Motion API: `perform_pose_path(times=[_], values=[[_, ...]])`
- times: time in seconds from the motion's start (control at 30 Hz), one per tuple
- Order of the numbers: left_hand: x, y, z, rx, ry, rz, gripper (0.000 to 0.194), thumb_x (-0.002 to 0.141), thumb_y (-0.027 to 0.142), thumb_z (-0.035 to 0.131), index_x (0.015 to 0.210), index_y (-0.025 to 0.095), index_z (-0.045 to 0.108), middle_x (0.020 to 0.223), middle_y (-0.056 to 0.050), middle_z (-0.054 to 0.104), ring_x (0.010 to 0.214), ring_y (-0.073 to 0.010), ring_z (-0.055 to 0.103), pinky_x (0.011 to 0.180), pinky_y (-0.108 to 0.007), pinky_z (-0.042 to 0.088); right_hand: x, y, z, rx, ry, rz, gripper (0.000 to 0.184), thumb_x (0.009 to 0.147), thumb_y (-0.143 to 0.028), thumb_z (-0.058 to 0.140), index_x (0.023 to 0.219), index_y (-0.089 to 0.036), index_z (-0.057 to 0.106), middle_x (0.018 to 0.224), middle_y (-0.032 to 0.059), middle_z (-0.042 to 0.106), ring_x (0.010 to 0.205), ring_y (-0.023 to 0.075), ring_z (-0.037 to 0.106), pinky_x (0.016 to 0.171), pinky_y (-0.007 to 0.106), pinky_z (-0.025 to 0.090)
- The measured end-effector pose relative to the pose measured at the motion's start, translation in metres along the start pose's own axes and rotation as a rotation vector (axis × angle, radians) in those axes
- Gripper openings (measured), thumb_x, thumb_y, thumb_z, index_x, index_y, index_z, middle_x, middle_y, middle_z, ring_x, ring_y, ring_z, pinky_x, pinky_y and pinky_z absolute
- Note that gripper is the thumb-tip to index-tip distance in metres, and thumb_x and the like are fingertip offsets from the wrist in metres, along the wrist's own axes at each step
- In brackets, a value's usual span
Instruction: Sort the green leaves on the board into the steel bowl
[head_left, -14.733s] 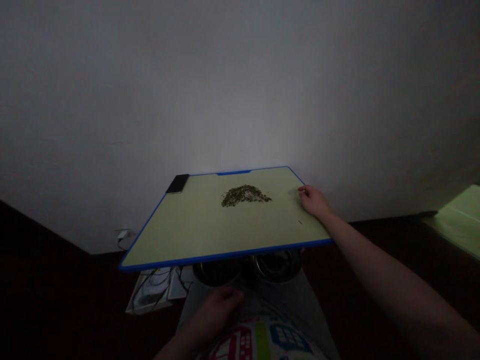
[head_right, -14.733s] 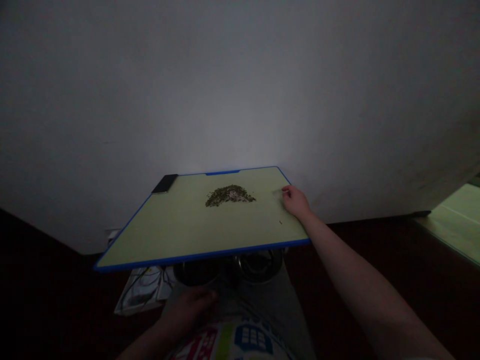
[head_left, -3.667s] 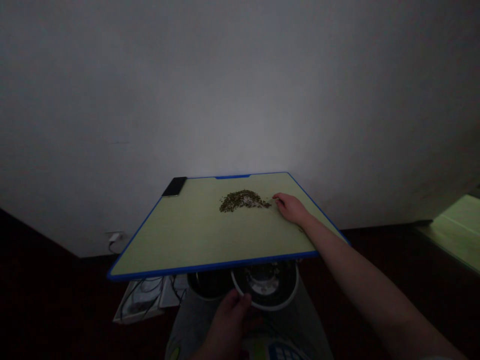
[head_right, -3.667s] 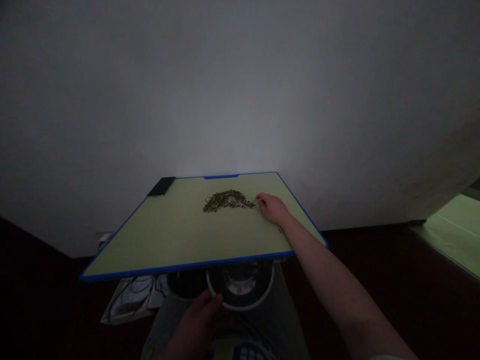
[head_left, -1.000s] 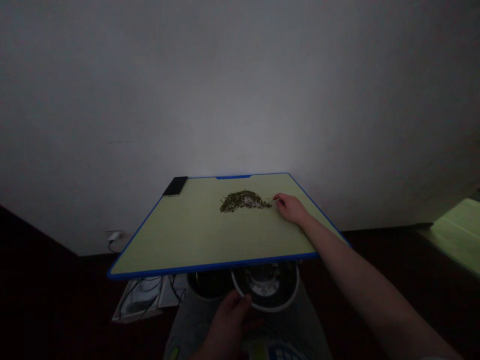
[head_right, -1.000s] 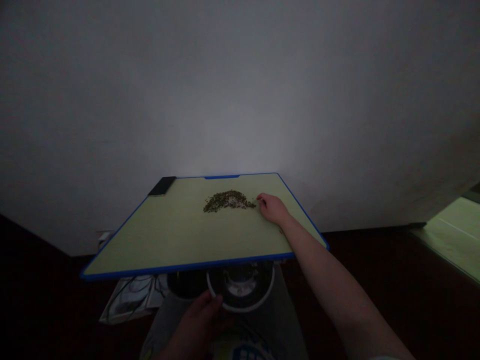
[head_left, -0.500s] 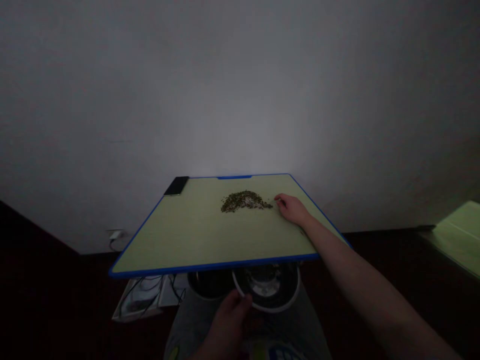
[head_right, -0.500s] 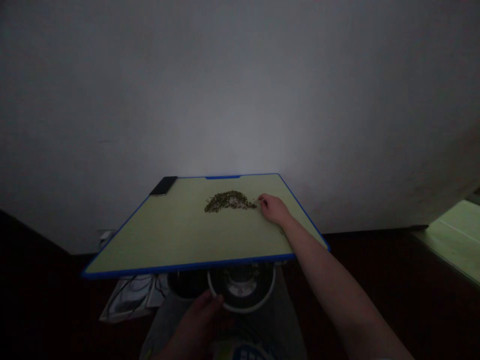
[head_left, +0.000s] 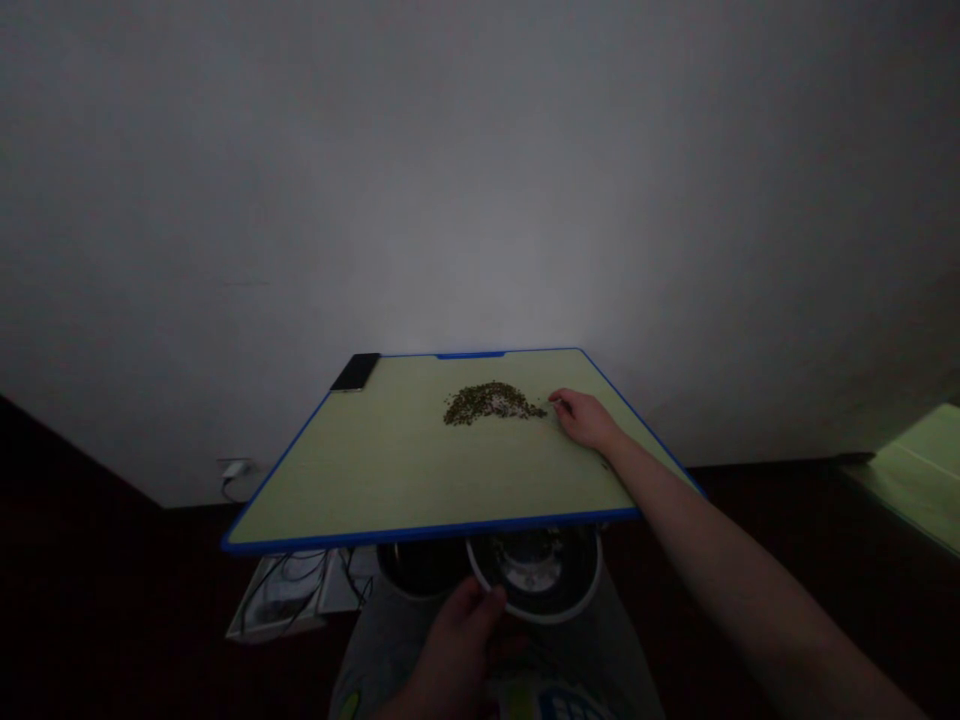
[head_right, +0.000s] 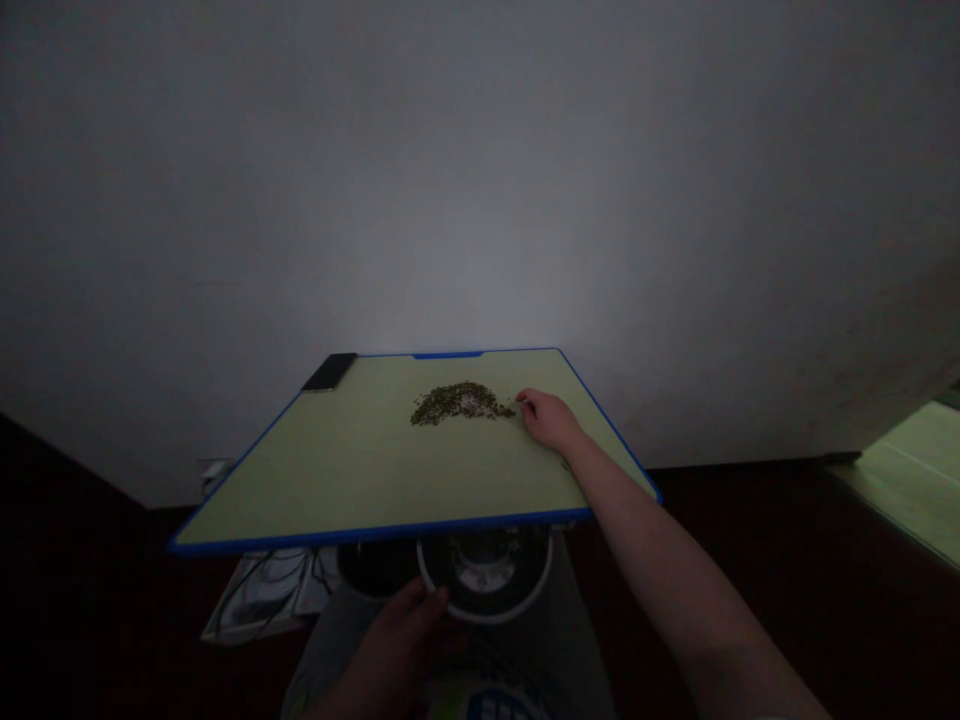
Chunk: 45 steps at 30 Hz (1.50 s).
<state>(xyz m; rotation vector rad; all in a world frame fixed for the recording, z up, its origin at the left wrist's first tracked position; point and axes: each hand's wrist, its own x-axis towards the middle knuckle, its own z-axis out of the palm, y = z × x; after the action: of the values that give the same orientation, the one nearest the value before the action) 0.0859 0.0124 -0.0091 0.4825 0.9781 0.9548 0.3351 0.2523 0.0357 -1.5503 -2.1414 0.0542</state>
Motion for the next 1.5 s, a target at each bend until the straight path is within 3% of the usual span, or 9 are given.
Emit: perform_pose_path(times=[0.2, 0.57, 1.07, 1.5], values=[[-0.002, 0.001, 0.000, -0.010, 0.020, -0.047, 0.035, 0.072, 0.037, 0.073, 0.099, 0.017, 0.066, 0.095, -0.012, 0.079, 0.097, -0.0300, 0.071, 0.086, -0.042, 0.051, 0.001, -0.002, 0.000, -0.008, 0.008, 0.016, 0.027, 0.090, -0.021, 0.047, 0.110, -0.017, 0.064, 0.091, 0.0071, 0.072, 0.082, 0.0181, 0.064, 0.075, 0.027, 0.043], [0.003, -0.002, -0.003, 0.007, 0.010, -0.028, 0.030, 0.074, 0.037, 0.072, 0.095, 0.016, 0.065, 0.096, -0.012, 0.079, 0.091, -0.0273, 0.073, 0.079, -0.038, 0.052, 0.002, -0.006, 0.001, -0.006, -0.016, -0.006, 0.027, 0.092, -0.023, 0.046, 0.112, -0.018, 0.064, 0.105, 0.0089, 0.071, 0.094, 0.0191, 0.065, 0.082, 0.028, 0.044], [-0.006, 0.005, 0.004, 0.019, 0.044, -0.074, 0.032, 0.071, 0.039, 0.073, 0.096, 0.019, 0.066, 0.103, -0.012, 0.078, 0.102, -0.0299, 0.070, 0.084, -0.039, 0.051, 0.002, -0.005, 0.001, 0.026, -0.025, -0.038, 0.028, 0.091, -0.023, 0.047, 0.112, -0.018, 0.065, 0.101, 0.0079, 0.072, 0.090, 0.0187, 0.065, 0.080, 0.028, 0.045], [-0.005, 0.001, 0.003, 0.009, 0.054, -0.048, 0.037, 0.067, 0.041, 0.076, 0.094, 0.018, 0.066, 0.094, -0.012, 0.078, 0.091, -0.0292, 0.072, 0.082, -0.040, 0.050, 0.002, -0.003, 0.000, -0.009, -0.010, -0.021, 0.028, 0.091, -0.022, 0.046, 0.112, -0.017, 0.064, 0.093, 0.0082, 0.072, 0.085, 0.0187, 0.064, 0.077, 0.027, 0.043]])
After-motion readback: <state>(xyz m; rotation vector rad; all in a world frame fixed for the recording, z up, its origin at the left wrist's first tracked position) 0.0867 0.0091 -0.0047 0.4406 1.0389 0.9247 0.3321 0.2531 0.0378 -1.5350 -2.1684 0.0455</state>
